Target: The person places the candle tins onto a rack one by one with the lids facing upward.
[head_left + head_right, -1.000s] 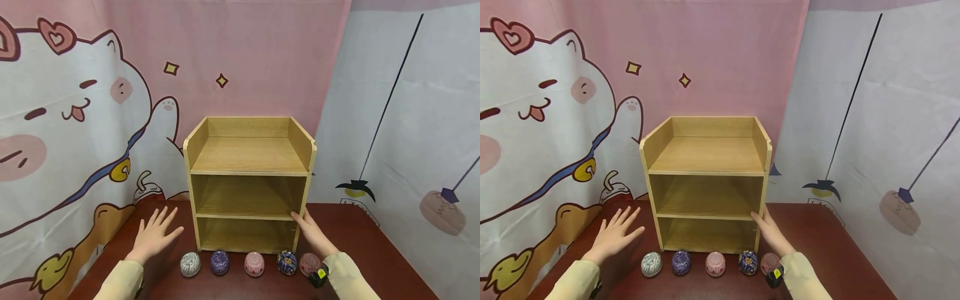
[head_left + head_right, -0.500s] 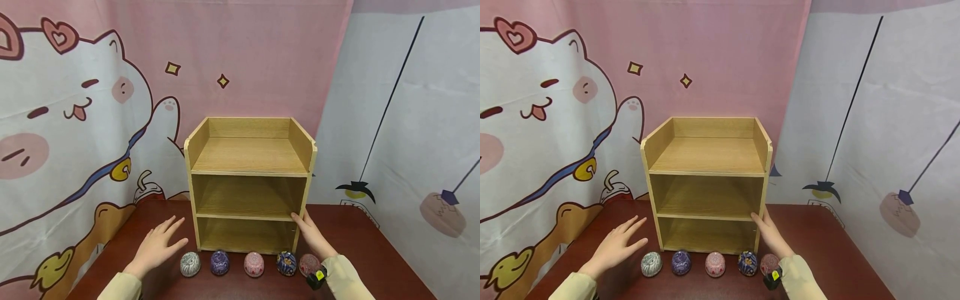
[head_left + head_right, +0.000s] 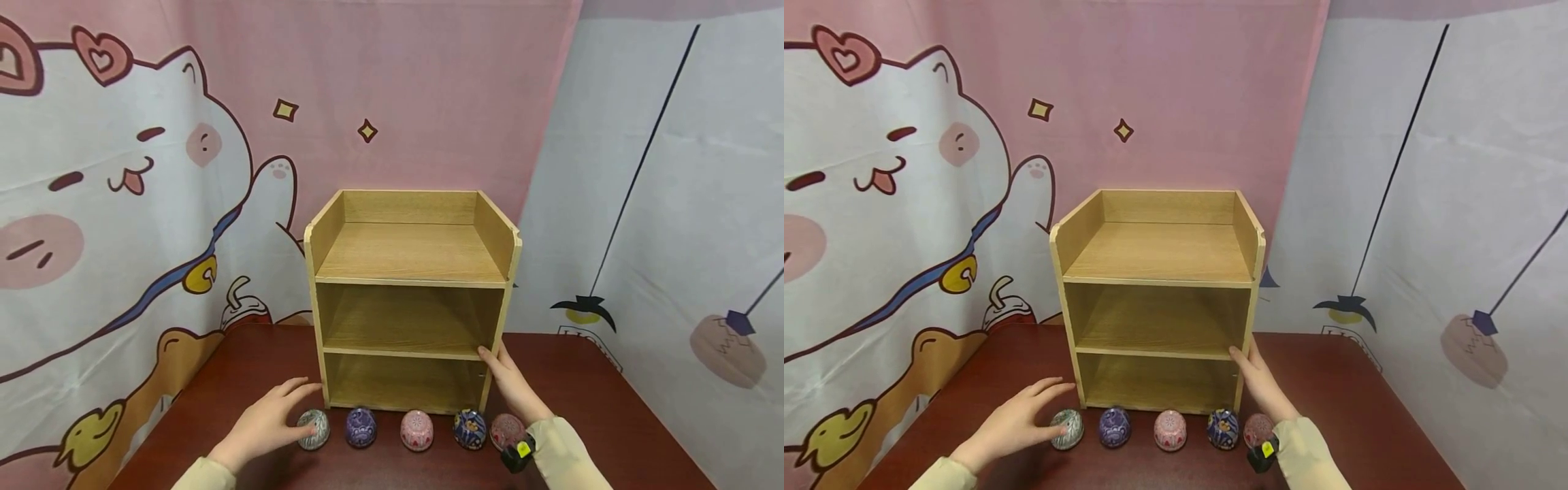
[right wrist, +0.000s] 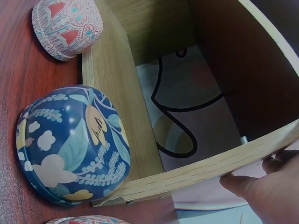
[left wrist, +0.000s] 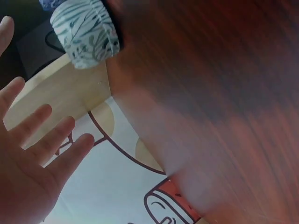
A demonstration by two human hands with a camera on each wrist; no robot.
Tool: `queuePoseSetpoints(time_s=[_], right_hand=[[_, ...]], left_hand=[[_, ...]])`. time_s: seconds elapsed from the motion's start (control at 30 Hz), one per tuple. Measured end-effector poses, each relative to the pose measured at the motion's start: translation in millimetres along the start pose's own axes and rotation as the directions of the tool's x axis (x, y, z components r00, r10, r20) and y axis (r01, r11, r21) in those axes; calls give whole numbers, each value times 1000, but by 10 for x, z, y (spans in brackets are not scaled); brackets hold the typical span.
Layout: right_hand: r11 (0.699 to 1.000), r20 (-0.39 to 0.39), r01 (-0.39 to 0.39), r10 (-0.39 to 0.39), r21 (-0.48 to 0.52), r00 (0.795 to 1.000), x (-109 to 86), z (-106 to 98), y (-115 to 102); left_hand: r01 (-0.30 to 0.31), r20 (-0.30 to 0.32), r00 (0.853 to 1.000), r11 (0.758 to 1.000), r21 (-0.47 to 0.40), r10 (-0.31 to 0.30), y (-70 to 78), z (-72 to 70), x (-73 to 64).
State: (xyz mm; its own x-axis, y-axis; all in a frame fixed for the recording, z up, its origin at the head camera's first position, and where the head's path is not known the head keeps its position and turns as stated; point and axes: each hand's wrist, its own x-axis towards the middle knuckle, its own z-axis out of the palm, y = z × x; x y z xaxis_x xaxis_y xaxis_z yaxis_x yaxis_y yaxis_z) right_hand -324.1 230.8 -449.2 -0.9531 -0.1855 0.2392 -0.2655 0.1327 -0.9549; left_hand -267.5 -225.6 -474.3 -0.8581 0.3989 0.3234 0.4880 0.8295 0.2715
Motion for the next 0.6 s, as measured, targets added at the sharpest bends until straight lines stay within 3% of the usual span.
queuePoseSetpoints(time_s=[0.3, 0.6], right_hand=[[1000, 6, -1, 1, 21, 1000, 12, -4, 41], [1000, -7, -10, 10, 29, 1000, -11, 17, 20]], left_hand=[[-90, 63, 994, 996, -10, 90, 72, 82, -19], [-158, 174, 972, 987, -7, 156, 82, 148, 50]])
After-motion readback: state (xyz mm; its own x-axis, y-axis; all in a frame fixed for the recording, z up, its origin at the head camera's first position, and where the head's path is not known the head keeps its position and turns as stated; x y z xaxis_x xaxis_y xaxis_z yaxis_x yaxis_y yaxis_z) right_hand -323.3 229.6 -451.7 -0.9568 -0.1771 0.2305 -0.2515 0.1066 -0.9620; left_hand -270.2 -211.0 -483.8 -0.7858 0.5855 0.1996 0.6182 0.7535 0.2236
